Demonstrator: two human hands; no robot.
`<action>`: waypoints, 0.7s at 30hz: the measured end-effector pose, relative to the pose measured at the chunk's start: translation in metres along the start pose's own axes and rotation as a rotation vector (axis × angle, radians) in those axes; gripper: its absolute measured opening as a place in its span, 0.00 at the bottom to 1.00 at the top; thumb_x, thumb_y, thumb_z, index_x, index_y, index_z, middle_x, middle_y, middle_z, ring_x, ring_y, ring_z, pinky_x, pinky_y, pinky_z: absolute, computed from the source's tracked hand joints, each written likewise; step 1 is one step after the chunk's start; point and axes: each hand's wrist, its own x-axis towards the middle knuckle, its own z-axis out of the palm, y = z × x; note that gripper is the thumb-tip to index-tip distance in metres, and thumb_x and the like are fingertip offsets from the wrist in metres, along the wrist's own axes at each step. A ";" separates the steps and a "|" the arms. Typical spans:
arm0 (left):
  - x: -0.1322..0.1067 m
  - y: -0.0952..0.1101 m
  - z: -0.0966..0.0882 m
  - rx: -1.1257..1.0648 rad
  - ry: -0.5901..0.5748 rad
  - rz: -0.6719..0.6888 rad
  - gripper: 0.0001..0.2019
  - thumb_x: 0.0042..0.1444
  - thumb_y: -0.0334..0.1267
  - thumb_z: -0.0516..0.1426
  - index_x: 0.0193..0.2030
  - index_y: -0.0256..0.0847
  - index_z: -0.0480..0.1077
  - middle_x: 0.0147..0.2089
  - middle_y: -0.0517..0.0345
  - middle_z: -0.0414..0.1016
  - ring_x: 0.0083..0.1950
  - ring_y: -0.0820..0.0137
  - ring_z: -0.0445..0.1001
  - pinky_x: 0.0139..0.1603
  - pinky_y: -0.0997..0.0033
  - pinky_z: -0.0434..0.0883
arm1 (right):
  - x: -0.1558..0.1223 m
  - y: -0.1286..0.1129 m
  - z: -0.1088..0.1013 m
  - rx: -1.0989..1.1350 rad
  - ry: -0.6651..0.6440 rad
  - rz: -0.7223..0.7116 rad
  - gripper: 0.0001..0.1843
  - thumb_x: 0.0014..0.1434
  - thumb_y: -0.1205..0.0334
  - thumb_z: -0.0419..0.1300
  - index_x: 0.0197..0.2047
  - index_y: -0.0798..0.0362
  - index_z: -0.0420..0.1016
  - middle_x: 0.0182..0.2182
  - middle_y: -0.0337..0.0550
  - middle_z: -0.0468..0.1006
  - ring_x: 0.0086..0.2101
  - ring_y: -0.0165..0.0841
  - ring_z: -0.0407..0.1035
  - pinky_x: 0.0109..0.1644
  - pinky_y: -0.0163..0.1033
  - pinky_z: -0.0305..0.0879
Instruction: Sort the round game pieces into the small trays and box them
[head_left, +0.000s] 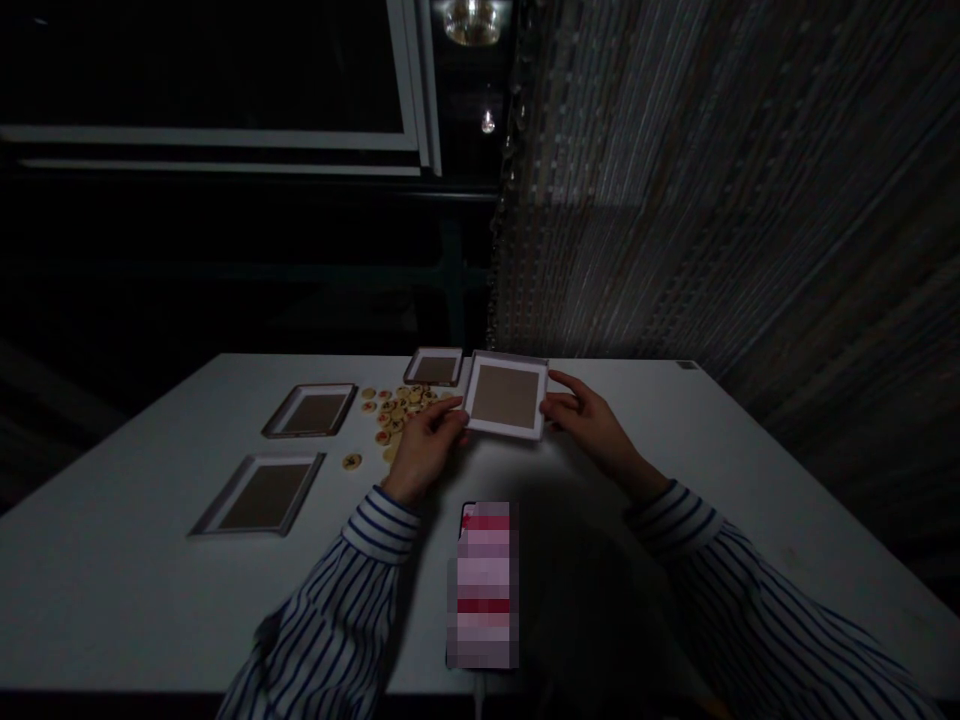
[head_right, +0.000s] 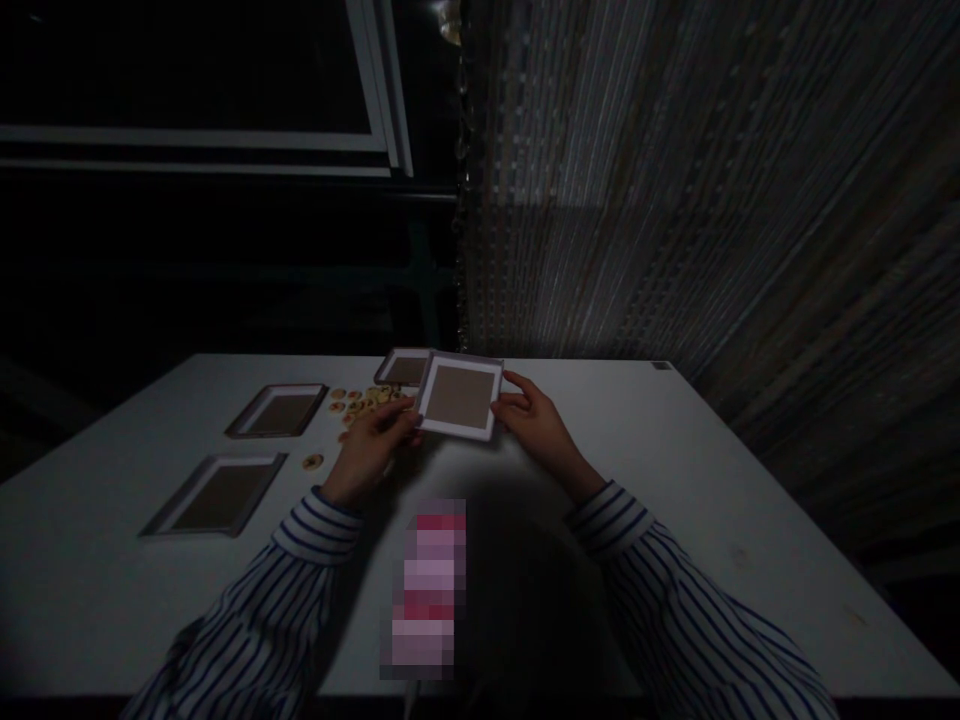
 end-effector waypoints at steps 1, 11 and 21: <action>-0.001 0.000 0.001 0.010 -0.002 -0.003 0.22 0.47 0.43 0.57 0.48 0.36 0.66 0.37 0.53 0.73 0.30 0.74 0.71 0.35 0.70 0.69 | -0.001 0.001 -0.001 -0.003 -0.005 0.003 0.31 0.48 0.60 0.58 0.55 0.54 0.56 0.39 0.48 0.74 0.34 0.31 0.69 0.34 0.37 0.66; -0.012 0.002 0.005 0.258 -0.117 0.030 0.22 0.49 0.43 0.54 0.50 0.34 0.66 0.43 0.50 0.73 0.42 0.68 0.71 0.45 0.67 0.66 | -0.008 0.020 -0.009 0.000 -0.023 0.052 0.34 0.46 0.61 0.59 0.56 0.55 0.54 0.38 0.48 0.74 0.33 0.32 0.69 0.33 0.37 0.66; -0.016 -0.019 0.011 0.408 -0.291 0.020 0.25 0.48 0.44 0.54 0.51 0.33 0.64 0.35 0.54 0.74 0.34 0.69 0.71 0.35 0.71 0.66 | -0.017 0.043 -0.020 -0.112 -0.010 0.023 0.26 0.48 0.62 0.57 0.52 0.54 0.63 0.40 0.47 0.74 0.32 0.31 0.70 0.32 0.36 0.68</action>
